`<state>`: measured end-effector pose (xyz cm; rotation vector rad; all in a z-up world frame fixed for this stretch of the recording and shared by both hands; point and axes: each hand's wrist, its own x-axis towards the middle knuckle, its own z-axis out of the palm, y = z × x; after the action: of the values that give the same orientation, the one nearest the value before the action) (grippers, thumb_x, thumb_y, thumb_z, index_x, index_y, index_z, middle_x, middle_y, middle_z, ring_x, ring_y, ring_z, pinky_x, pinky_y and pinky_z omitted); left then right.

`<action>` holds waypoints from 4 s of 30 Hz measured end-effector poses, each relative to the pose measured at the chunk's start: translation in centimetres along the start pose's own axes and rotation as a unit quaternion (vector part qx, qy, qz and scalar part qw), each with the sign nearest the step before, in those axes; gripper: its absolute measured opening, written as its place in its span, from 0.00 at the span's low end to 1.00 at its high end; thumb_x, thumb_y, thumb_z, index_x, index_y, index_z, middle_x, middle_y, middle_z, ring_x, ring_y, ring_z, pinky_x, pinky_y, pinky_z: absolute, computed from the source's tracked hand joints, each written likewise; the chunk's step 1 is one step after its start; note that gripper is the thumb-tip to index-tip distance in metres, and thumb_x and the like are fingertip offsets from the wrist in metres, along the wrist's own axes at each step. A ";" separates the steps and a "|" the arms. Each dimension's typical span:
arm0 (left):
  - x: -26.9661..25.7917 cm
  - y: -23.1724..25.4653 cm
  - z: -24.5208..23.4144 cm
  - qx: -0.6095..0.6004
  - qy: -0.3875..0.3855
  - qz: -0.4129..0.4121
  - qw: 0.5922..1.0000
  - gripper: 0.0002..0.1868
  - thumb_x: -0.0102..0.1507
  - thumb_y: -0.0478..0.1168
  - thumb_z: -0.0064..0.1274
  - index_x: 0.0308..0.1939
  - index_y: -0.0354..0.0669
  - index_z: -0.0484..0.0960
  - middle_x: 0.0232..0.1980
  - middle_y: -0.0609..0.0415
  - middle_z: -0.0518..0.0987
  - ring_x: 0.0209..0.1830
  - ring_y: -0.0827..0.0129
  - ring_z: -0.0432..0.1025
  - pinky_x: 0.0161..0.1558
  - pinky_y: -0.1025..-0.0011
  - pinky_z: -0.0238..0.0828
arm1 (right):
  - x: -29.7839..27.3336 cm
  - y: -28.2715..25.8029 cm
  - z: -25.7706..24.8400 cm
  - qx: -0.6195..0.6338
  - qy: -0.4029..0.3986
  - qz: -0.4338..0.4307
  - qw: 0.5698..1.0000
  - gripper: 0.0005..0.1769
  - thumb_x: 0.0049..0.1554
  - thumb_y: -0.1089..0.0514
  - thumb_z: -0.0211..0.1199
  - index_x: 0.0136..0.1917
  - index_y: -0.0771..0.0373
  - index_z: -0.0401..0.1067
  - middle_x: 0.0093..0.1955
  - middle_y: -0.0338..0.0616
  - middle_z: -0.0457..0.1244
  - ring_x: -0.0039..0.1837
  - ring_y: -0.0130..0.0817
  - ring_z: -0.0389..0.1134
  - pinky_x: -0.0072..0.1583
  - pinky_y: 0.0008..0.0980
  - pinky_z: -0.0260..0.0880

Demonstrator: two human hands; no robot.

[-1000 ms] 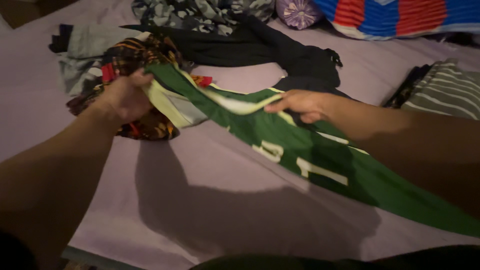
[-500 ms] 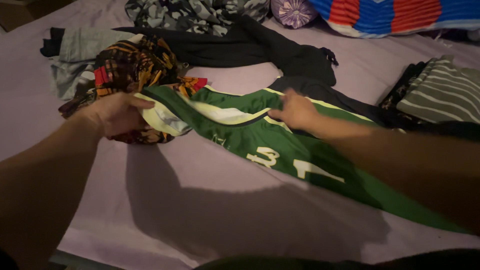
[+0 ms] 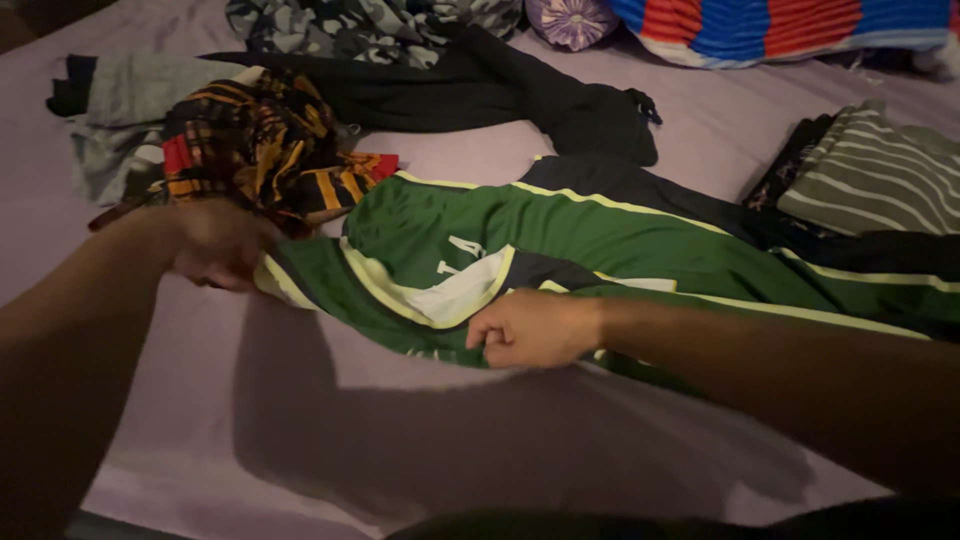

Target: The person folds several garments on a bed, including a striped shirt, a green jersey, and a patterned shirt. Each item is laid flat, folded into a compact rectangle, and placed in a growing stack on the bed.

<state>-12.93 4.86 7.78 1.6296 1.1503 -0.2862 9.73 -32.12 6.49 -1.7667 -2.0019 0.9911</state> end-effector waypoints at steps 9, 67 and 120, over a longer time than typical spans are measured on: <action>16.0 8.4 6.4 0.239 0.141 0.180 0.944 0.28 0.66 0.58 0.56 0.57 0.39 0.82 0.56 0.42 0.81 0.53 0.52 0.75 0.53 0.57 0.73 | -1.4 -1.1 3.4 -0.148 0.124 -0.077 0.978 0.14 0.58 0.59 0.61 0.57 0.62 0.66 0.49 0.49 0.65 0.52 0.52 0.70 0.53 0.48 0.70; 2.0 -1.1 15.5 -0.197 0.496 0.294 0.793 0.48 0.63 0.51 0.64 0.69 0.21 0.50 0.68 0.31 0.66 0.67 0.49 0.66 0.64 0.55 0.63 | -21.8 10.5 -0.1 -0.281 0.393 0.250 0.839 0.29 0.62 0.41 0.54 0.72 0.55 0.64 0.73 0.48 0.58 0.71 0.53 0.58 0.70 0.54 0.56; -5.6 22.7 43.1 0.404 0.011 0.656 0.637 0.37 0.57 0.56 0.62 0.63 0.37 0.74 0.65 0.35 0.72 0.65 0.39 0.65 0.61 0.46 0.62 | -46.9 14.9 -1.7 -0.335 0.325 0.271 0.842 0.43 0.43 0.42 0.76 0.66 0.69 0.72 0.67 0.60 0.64 0.63 0.56 0.65 0.62 0.51 0.62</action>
<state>17.28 -33.75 8.24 2.8048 -0.5331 0.2490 31.58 -76.18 8.11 -2.6363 -1.4829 -0.3130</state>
